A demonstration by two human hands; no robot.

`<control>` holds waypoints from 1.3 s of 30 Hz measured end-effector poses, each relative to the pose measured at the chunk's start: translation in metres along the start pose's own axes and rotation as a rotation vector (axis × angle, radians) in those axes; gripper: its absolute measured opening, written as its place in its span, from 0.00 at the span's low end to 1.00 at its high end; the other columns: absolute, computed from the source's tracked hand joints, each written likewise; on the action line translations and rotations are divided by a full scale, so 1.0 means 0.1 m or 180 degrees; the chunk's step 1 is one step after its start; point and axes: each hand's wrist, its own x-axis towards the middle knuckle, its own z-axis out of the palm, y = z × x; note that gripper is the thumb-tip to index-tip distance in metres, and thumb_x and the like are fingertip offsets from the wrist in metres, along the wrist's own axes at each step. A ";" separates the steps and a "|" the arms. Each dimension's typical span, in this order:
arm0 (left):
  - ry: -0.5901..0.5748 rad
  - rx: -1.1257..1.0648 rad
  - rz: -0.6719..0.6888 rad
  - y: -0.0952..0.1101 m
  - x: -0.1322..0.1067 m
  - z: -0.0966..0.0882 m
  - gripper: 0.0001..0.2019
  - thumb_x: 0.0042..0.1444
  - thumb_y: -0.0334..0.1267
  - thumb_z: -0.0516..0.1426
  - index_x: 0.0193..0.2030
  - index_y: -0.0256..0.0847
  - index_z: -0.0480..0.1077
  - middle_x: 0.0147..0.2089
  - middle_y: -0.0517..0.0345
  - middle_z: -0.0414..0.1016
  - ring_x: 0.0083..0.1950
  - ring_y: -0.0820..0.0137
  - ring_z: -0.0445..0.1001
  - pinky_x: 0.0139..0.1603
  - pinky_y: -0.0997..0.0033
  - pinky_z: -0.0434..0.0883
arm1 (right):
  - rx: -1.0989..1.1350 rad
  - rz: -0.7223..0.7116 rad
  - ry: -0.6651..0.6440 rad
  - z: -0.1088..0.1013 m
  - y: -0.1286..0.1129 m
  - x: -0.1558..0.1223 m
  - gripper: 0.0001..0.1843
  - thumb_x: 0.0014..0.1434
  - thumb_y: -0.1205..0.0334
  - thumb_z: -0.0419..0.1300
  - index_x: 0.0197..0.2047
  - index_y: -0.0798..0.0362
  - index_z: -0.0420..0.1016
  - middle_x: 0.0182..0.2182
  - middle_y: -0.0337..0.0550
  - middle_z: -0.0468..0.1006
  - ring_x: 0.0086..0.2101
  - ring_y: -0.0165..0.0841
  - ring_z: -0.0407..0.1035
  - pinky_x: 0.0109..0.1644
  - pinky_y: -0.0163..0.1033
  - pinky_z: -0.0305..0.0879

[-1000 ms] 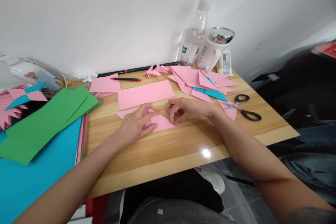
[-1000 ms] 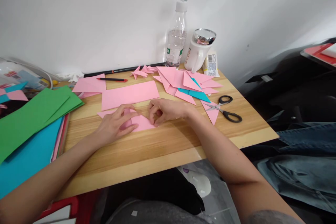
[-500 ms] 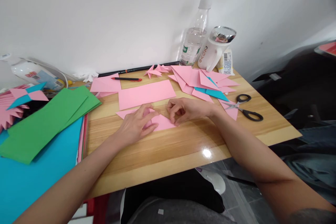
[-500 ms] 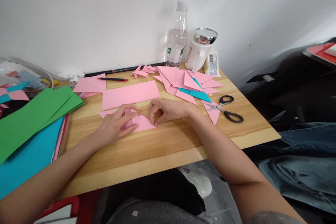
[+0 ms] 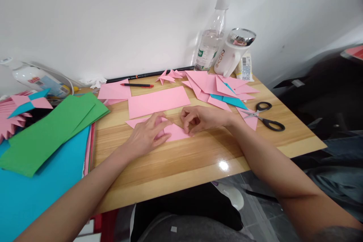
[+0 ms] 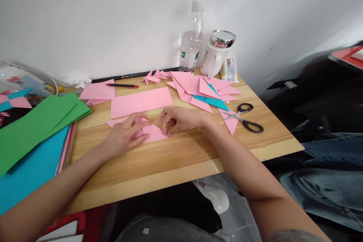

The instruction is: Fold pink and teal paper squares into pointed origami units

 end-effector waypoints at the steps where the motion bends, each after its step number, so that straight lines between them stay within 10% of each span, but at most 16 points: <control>1: 0.0008 0.0006 0.0003 0.00 0.00 0.00 0.16 0.62 0.44 0.53 0.55 0.47 0.66 0.56 0.50 0.63 0.40 0.68 0.72 0.34 0.67 0.73 | -0.0004 -0.0002 0.0000 0.00 0.00 0.00 0.05 0.53 0.62 0.65 0.33 0.54 0.79 0.37 0.40 0.64 0.29 0.24 0.60 0.33 0.31 0.62; 39: -0.0019 -0.0044 -0.0056 0.01 0.00 -0.02 0.16 0.62 0.45 0.53 0.55 0.49 0.65 0.55 0.51 0.64 0.39 0.69 0.72 0.33 0.69 0.72 | -0.0071 0.0124 -0.0055 0.00 -0.03 0.02 0.05 0.51 0.71 0.64 0.33 0.54 0.79 0.38 0.39 0.63 0.29 0.23 0.61 0.33 0.30 0.62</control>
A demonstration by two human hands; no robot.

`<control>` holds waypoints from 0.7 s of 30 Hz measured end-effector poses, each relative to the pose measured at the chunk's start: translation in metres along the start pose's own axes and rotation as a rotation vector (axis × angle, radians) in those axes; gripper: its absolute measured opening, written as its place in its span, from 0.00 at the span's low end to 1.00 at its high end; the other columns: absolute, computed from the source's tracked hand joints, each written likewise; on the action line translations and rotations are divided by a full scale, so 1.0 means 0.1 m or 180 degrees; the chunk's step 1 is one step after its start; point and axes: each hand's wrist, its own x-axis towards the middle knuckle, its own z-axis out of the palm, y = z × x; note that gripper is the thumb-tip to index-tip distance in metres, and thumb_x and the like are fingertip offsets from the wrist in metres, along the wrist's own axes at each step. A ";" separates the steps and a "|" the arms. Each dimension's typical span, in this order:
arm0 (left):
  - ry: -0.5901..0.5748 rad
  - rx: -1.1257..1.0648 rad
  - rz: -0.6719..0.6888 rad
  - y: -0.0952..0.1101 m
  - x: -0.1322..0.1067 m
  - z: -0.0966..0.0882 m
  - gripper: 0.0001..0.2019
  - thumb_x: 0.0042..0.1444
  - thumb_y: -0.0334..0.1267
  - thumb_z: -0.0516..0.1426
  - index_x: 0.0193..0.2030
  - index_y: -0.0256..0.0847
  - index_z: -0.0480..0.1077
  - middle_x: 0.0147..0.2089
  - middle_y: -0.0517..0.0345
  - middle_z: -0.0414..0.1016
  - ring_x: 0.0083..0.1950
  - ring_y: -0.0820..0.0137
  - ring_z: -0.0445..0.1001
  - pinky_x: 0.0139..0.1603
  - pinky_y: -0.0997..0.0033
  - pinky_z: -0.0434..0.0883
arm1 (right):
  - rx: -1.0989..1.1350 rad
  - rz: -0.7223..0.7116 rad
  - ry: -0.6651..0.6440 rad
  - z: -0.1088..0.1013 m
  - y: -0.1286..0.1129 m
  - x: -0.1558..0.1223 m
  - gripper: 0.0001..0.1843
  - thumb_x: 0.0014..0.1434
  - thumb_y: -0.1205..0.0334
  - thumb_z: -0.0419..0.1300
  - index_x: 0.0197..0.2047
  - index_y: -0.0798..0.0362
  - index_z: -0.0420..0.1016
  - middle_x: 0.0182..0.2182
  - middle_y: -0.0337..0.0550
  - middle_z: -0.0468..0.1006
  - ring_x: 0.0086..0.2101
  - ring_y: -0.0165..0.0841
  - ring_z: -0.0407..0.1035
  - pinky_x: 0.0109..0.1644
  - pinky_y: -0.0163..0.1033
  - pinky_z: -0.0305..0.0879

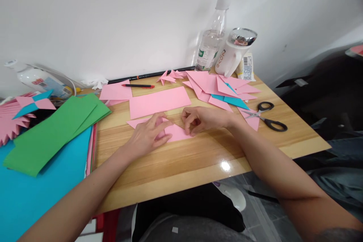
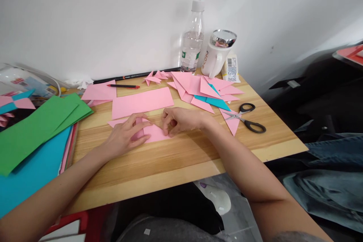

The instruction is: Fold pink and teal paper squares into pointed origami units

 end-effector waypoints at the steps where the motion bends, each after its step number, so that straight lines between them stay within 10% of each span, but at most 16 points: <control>1: -0.0003 -0.0012 -0.0011 0.00 0.00 0.00 0.16 0.62 0.45 0.53 0.55 0.49 0.65 0.55 0.51 0.64 0.39 0.69 0.72 0.33 0.69 0.72 | -0.0007 0.0011 0.0002 0.00 0.00 0.00 0.05 0.51 0.71 0.64 0.32 0.54 0.79 0.37 0.39 0.63 0.29 0.23 0.61 0.33 0.30 0.62; 21: 0.0091 0.0060 0.0143 -0.02 -0.01 0.01 0.15 0.63 0.47 0.50 0.54 0.48 0.67 0.57 0.49 0.61 0.41 0.68 0.71 0.32 0.70 0.71 | -0.0122 0.0110 -0.0020 -0.01 -0.04 0.00 0.05 0.51 0.70 0.64 0.33 0.54 0.80 0.38 0.40 0.63 0.29 0.24 0.62 0.34 0.31 0.63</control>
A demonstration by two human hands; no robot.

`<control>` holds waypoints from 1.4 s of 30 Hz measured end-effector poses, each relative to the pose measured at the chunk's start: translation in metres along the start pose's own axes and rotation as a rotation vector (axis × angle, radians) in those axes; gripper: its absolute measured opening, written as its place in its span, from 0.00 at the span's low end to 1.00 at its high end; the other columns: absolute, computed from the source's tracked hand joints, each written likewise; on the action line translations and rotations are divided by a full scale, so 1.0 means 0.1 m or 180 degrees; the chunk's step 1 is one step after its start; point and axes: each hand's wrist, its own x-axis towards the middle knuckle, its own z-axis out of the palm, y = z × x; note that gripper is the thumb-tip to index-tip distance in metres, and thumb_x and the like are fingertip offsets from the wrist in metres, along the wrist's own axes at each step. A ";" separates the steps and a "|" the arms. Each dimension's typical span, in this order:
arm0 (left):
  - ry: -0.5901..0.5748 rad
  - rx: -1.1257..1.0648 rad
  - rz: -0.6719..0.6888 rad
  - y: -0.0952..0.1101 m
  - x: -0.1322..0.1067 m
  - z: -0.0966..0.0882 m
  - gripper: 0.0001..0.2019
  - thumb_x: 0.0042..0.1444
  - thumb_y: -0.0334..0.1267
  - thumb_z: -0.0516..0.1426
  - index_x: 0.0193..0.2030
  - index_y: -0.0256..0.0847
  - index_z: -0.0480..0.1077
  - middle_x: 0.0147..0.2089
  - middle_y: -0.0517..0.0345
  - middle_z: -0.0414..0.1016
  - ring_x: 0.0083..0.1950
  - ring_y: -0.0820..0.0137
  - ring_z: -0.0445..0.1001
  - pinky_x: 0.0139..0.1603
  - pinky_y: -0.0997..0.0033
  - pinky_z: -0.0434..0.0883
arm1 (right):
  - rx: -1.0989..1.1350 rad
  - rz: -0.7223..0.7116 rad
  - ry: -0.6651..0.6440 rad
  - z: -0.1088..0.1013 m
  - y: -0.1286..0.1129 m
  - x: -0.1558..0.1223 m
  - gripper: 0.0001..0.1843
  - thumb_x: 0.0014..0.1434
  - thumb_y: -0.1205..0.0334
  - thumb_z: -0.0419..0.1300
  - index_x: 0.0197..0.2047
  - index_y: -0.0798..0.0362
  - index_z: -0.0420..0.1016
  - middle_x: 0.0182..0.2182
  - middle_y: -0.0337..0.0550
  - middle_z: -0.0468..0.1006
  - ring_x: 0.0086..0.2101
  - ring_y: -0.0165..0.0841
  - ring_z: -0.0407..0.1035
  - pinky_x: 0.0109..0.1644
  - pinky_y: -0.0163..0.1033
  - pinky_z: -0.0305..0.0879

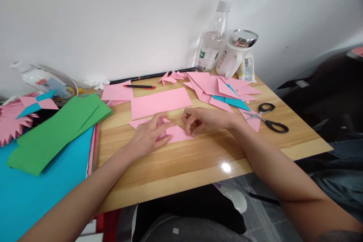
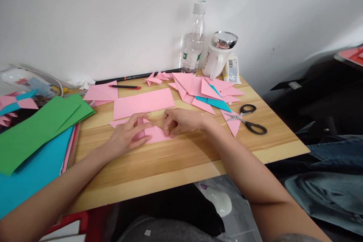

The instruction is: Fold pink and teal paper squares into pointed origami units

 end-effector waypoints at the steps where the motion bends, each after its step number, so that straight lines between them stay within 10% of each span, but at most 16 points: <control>1: -0.0011 0.0045 0.0029 0.01 0.00 0.00 0.14 0.64 0.46 0.50 0.53 0.48 0.67 0.57 0.49 0.61 0.41 0.69 0.71 0.32 0.71 0.71 | -0.0040 -0.0001 -0.0005 0.00 -0.01 0.00 0.05 0.51 0.70 0.64 0.33 0.54 0.80 0.38 0.40 0.64 0.30 0.24 0.63 0.35 0.31 0.63; 8: -0.0142 0.0258 0.0229 0.07 -0.01 -0.04 0.15 0.66 0.42 0.46 0.38 0.46 0.73 0.52 0.53 0.60 0.34 0.73 0.66 0.30 0.73 0.64 | -0.0349 0.0093 -0.0011 0.00 -0.06 -0.02 0.07 0.50 0.73 0.62 0.32 0.54 0.80 0.39 0.41 0.64 0.32 0.26 0.65 0.38 0.32 0.63; 22: -0.0900 0.0297 0.0552 0.22 0.00 -0.06 0.13 0.63 0.25 0.42 0.44 0.37 0.66 0.43 0.52 0.69 0.44 0.66 0.68 0.48 0.67 0.66 | -0.0860 0.0329 -0.0087 0.03 -0.22 -0.15 0.06 0.54 0.69 0.59 0.33 0.53 0.78 0.33 0.40 0.65 0.32 0.28 0.64 0.35 0.32 0.58; 31: -0.1090 0.0441 0.0462 0.36 -0.01 -0.12 0.16 0.65 0.28 0.44 0.57 0.41 0.61 0.50 0.52 0.68 0.51 0.65 0.67 0.53 0.65 0.63 | -0.0812 0.0295 -0.0071 0.03 -0.24 -0.30 0.05 0.55 0.68 0.58 0.33 0.54 0.76 0.33 0.40 0.70 0.32 0.29 0.66 0.35 0.32 0.57; 42: -0.0821 -0.0764 -0.0071 0.31 -0.01 -0.05 0.10 0.67 0.38 0.44 0.46 0.43 0.64 0.41 0.57 0.69 0.42 0.67 0.68 0.46 0.67 0.63 | -0.1290 0.0645 0.0850 0.40 -0.27 -0.09 0.07 0.62 0.66 0.54 0.33 0.56 0.72 0.32 0.42 0.74 0.29 0.30 0.65 0.32 0.33 0.52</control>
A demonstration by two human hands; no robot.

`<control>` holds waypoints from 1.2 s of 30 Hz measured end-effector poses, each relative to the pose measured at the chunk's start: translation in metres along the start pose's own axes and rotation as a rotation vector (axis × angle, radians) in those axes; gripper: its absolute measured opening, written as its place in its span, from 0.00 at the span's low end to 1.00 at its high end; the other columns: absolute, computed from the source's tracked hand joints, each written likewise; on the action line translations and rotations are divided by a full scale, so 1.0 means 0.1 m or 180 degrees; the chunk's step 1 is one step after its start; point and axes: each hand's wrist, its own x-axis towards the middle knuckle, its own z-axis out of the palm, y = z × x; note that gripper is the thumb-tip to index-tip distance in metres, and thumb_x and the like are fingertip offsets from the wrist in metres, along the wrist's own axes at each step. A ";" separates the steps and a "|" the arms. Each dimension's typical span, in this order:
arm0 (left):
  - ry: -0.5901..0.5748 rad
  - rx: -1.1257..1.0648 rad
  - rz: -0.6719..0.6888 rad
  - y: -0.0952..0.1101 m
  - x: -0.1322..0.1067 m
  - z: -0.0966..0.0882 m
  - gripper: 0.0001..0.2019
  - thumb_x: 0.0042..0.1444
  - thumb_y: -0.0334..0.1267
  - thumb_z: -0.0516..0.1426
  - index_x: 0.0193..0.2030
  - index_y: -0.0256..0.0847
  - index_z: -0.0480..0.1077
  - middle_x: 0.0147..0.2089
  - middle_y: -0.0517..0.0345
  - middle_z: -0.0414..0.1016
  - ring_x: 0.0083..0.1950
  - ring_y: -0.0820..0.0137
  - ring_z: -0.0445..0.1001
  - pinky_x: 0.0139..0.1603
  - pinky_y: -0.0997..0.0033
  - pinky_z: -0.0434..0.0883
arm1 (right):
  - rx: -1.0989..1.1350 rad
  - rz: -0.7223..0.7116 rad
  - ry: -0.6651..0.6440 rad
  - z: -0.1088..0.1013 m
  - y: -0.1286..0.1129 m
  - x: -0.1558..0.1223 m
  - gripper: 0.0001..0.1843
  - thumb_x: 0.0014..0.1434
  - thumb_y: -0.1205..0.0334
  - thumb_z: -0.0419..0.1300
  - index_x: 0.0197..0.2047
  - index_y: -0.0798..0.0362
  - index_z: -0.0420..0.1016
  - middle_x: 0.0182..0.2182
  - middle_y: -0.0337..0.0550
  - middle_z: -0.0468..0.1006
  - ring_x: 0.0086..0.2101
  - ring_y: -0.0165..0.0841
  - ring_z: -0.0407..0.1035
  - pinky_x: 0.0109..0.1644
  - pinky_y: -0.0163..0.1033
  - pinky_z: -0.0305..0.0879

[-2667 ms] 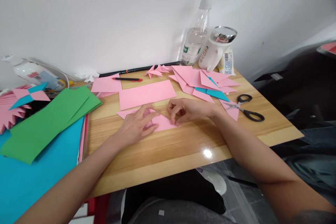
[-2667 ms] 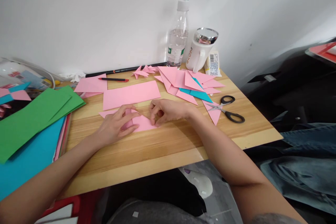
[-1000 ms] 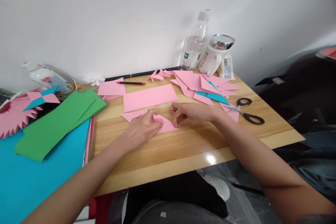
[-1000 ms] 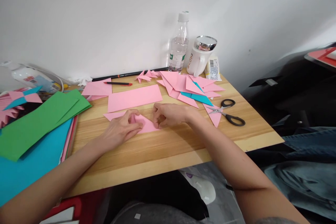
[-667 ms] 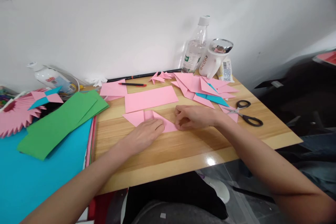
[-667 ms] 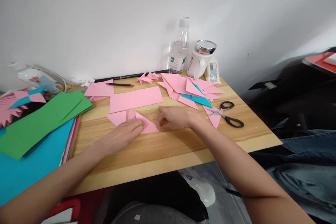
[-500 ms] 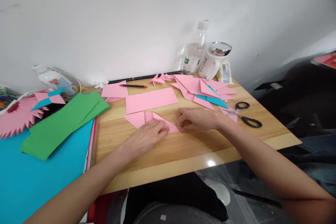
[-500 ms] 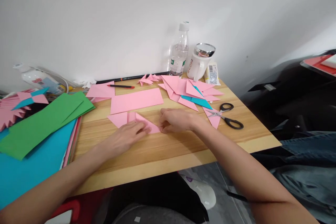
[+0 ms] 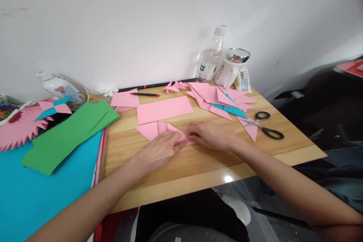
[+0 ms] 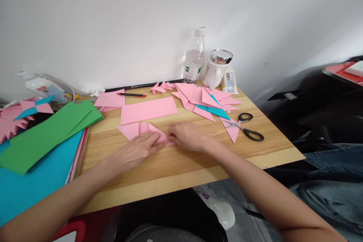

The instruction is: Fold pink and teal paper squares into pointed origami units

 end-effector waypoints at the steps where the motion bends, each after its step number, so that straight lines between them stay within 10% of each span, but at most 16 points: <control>1: -0.0009 -0.0077 -0.0058 0.00 0.01 -0.01 0.10 0.67 0.39 0.44 0.45 0.43 0.65 0.41 0.57 0.69 0.41 0.67 0.68 0.45 0.67 0.63 | -0.0035 -0.0006 0.0040 0.02 -0.01 0.02 0.08 0.62 0.65 0.54 0.33 0.56 0.71 0.32 0.42 0.74 0.30 0.29 0.65 0.32 0.33 0.52; 17: -0.0369 0.0928 0.0352 -0.05 0.00 0.01 0.17 0.68 0.34 0.40 0.59 0.45 0.59 0.50 0.52 0.66 0.52 0.63 0.63 0.53 0.62 0.60 | 0.0089 0.0111 -0.0056 -0.01 -0.10 0.15 0.07 0.63 0.62 0.56 0.36 0.56 0.71 0.35 0.43 0.72 0.32 0.30 0.66 0.34 0.33 0.56; 36: -0.0434 0.1207 0.0303 -0.01 0.02 -0.03 0.18 0.67 0.33 0.41 0.61 0.43 0.59 0.44 0.52 0.68 0.44 0.63 0.66 0.48 0.63 0.64 | -0.0411 0.0529 0.0928 0.17 -0.07 0.59 0.13 0.59 0.54 0.61 0.38 0.57 0.68 0.40 0.51 0.68 0.40 0.39 0.62 0.46 0.43 0.60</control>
